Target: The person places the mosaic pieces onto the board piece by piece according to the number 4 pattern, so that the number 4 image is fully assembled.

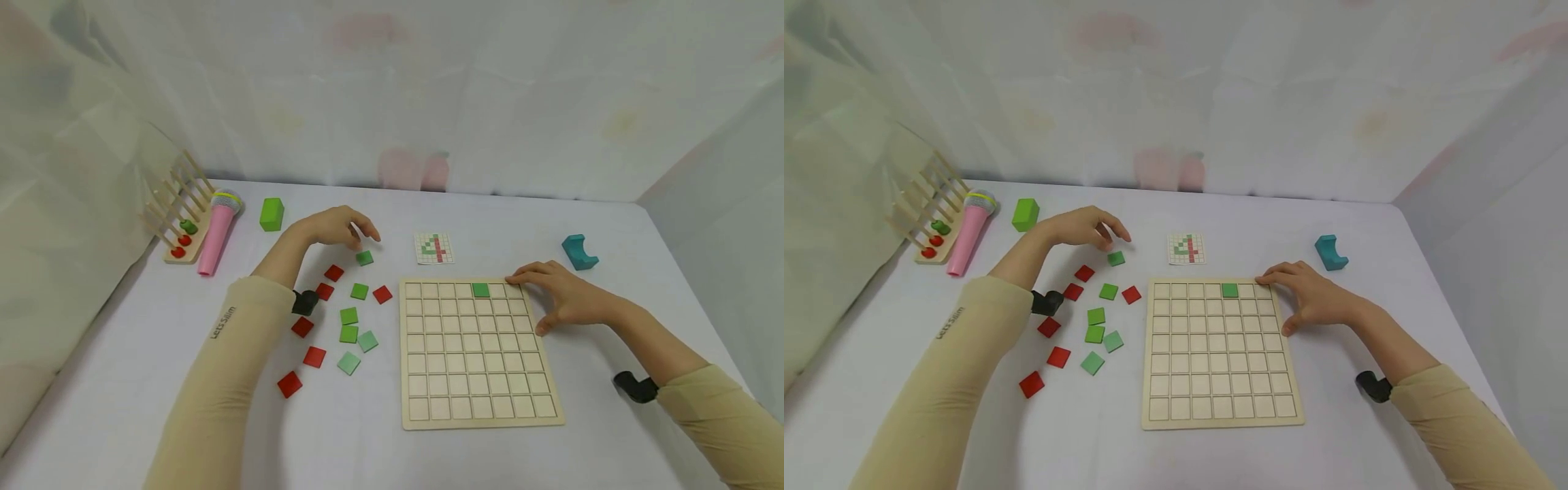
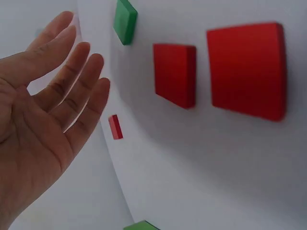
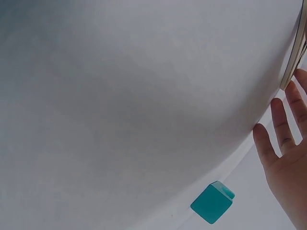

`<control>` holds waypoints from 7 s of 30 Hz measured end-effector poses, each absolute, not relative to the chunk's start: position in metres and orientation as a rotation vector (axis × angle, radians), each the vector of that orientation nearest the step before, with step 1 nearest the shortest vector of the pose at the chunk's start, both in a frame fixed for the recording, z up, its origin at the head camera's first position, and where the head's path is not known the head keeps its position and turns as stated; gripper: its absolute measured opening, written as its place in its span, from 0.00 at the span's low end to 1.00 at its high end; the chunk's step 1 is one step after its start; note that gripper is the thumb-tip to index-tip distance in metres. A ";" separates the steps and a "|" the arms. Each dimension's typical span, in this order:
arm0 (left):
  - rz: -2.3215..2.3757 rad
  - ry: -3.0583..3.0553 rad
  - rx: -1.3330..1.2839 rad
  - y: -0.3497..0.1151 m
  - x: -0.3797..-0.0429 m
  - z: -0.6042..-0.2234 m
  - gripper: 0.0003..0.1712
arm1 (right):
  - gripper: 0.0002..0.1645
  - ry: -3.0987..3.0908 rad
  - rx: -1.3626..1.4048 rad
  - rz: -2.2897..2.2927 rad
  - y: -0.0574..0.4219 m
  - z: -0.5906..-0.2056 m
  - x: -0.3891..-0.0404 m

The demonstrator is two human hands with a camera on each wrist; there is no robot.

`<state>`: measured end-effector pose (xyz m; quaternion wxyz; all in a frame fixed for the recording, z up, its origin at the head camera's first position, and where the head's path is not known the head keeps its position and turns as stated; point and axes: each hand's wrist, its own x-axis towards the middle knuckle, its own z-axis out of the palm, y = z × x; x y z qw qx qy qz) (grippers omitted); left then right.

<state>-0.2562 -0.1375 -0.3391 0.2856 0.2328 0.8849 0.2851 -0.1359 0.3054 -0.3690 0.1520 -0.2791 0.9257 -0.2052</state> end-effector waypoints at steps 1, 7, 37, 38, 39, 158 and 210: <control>0.751 2.347 0.615 -0.140 -0.256 -0.341 0.24 | 0.57 2.655 -0.803 -0.592 0.305 -0.369 -0.136; 0.688 2.313 0.565 -0.150 -0.252 -0.347 0.25 | 0.57 2.653 -0.802 -0.589 0.304 -0.370 -0.136; 0.763 2.311 0.556 -0.156 -0.246 -0.369 0.27 | 0.57 2.666 -0.818 -0.587 0.307 -0.370 -0.136; 0.759 2.317 0.553 -0.156 -0.245 -0.368 0.26 | 0.58 2.666 -0.819 -0.588 0.307 -0.371 -0.136; 0.756 2.323 0.547 -0.155 -0.245 -0.368 0.26 | 0.58 2.666 -0.818 -0.589 0.307 -0.371 -0.136; 0.776 2.523 0.851 0.034 -0.159 -0.363 0.07 | 0.56 2.652 -0.815 -0.629 0.308 -0.370 -0.136; 0.645 2.420 0.734 -0.124 -0.201 -0.332 0.10 | 0.57 2.657 -0.800 -0.616 0.309 -0.374 -0.137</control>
